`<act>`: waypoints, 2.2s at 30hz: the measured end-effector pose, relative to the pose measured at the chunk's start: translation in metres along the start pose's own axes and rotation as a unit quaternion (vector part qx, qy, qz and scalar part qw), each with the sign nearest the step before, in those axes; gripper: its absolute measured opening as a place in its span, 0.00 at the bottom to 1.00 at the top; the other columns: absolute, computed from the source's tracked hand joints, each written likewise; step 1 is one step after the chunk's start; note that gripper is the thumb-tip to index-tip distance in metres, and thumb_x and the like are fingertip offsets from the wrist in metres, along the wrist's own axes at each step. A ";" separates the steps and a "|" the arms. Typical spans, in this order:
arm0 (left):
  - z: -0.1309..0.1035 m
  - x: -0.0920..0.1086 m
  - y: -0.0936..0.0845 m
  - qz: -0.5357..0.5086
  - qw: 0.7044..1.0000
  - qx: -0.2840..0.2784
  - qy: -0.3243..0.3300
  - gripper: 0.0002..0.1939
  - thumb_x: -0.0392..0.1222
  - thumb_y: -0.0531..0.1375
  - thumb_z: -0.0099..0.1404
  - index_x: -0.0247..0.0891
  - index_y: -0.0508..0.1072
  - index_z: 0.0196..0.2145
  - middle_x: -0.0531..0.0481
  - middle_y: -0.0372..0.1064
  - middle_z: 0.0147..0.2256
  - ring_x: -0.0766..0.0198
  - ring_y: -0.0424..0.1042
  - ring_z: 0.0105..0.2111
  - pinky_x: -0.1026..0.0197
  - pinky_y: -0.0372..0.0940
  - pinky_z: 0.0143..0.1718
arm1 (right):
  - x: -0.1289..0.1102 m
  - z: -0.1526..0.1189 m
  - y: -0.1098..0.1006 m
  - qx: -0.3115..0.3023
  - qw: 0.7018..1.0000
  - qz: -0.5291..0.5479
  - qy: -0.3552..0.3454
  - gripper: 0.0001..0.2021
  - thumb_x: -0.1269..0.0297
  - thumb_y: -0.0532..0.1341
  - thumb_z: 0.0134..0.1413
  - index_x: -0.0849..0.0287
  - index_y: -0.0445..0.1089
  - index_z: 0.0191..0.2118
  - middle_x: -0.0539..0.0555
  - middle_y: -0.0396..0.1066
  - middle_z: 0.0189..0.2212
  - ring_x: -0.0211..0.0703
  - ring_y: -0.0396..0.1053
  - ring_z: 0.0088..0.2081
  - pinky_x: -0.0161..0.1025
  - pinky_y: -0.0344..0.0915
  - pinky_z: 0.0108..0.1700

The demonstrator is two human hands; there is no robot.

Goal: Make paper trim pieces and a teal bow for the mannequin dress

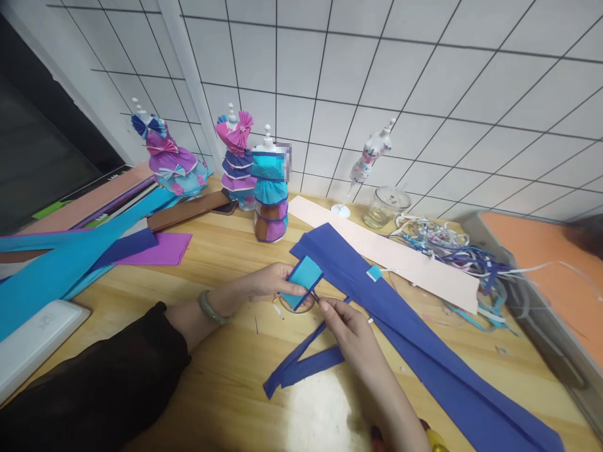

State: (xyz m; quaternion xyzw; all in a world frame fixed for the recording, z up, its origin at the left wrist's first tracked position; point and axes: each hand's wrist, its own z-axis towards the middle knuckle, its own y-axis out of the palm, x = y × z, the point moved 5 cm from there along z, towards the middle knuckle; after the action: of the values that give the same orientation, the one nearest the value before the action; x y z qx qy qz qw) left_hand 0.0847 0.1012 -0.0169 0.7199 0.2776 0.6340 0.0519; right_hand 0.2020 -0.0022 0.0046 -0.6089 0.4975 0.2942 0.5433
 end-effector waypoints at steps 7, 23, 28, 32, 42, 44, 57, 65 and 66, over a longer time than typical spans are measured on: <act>0.000 -0.001 0.002 0.014 1.000 -0.002 0.001 0.16 0.43 0.65 0.51 0.28 0.73 0.33 0.44 0.72 0.31 0.65 0.70 0.31 0.61 0.64 0.36 | -0.002 0.000 0.001 0.006 1.000 -0.006 0.008 0.23 0.44 0.55 0.48 0.61 0.72 0.34 0.47 0.54 0.16 0.34 0.48 0.19 0.33 0.45 0.19; 0.002 -0.005 0.000 0.003 1.000 0.013 -0.005 0.17 0.45 0.66 0.50 0.29 0.73 0.34 0.43 0.73 0.33 0.65 0.71 0.30 0.61 0.65 0.36 | 0.005 -0.001 -0.002 0.005 1.000 0.002 0.026 0.24 0.44 0.54 0.50 0.62 0.72 0.39 0.48 0.57 0.19 0.32 0.48 0.19 0.32 0.44 0.18; 0.003 -0.007 -0.001 0.001 1.000 0.014 -0.003 0.18 0.45 0.66 0.49 0.29 0.73 0.35 0.43 0.72 0.33 0.63 0.71 0.31 0.59 0.66 0.36 | 0.006 0.000 -0.001 -0.004 0.999 0.025 0.035 0.21 0.45 0.55 0.51 0.61 0.67 0.28 0.45 0.49 0.17 0.30 0.45 0.18 0.32 0.42 0.18; 0.004 -0.008 -0.001 0.010 1.000 0.009 0.007 0.18 0.45 0.66 0.50 0.29 0.73 0.36 0.43 0.72 0.33 0.63 0.72 0.32 0.59 0.66 0.37 | 0.008 0.000 0.005 -0.016 0.997 0.055 0.046 0.21 0.44 0.54 0.51 0.60 0.63 0.25 0.44 0.46 0.17 0.30 0.43 0.18 0.32 0.40 0.18; 0.007 -0.008 -0.002 0.031 0.999 0.036 0.022 0.17 0.41 0.66 0.49 0.30 0.69 0.35 0.45 0.71 0.30 0.66 0.71 0.28 0.61 0.65 0.33 | 0.009 0.001 0.005 0.001 0.999 0.023 0.035 0.23 0.42 0.54 0.49 0.60 0.68 0.28 0.46 0.53 0.17 0.31 0.46 0.17 0.33 0.43 0.18; 0.007 -0.008 -0.002 0.024 0.999 0.038 0.029 0.17 0.40 0.66 0.49 0.31 0.68 0.36 0.46 0.71 0.31 0.65 0.71 0.29 0.61 0.65 0.33 | 0.009 0.001 0.006 -0.001 0.999 0.020 0.034 0.22 0.43 0.54 0.50 0.60 0.67 0.28 0.45 0.53 0.17 0.31 0.46 0.18 0.33 0.44 0.18; 0.006 -0.004 -0.001 0.060 0.996 0.045 0.045 0.14 0.39 0.65 0.50 0.32 0.69 0.34 0.48 0.70 0.31 0.67 0.70 0.29 0.63 0.65 0.32 | 0.015 0.003 0.010 -0.007 0.998 0.020 0.056 0.22 0.43 0.53 0.51 0.60 0.65 0.28 0.45 0.50 0.17 0.31 0.46 0.18 0.32 0.43 0.17; 0.009 -0.007 -0.002 0.040 0.998 0.032 0.047 0.17 0.39 0.66 0.49 0.30 0.68 0.36 0.45 0.70 0.31 0.65 0.70 0.30 0.60 0.66 0.33 | 0.009 0.003 0.012 0.000 0.997 0.039 0.064 0.22 0.43 0.53 0.51 0.59 0.60 0.23 0.44 0.47 0.16 0.31 0.45 0.17 0.32 0.42 0.17; 0.009 -0.007 -0.002 0.042 0.997 0.031 0.049 0.17 0.39 0.66 0.49 0.29 0.68 0.36 0.44 0.70 0.31 0.65 0.70 0.30 0.60 0.66 0.33 | 0.009 0.003 0.012 0.002 0.997 0.037 0.064 0.22 0.43 0.53 0.51 0.59 0.59 0.22 0.44 0.48 0.16 0.31 0.45 0.17 0.32 0.42 0.18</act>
State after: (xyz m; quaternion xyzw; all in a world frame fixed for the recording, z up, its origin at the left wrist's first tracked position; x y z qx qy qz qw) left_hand 0.0919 0.1023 -0.0253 0.7001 0.2695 0.6612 -0.0108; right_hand 0.1944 -0.0012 -0.0084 -0.6061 0.5543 0.2738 0.5004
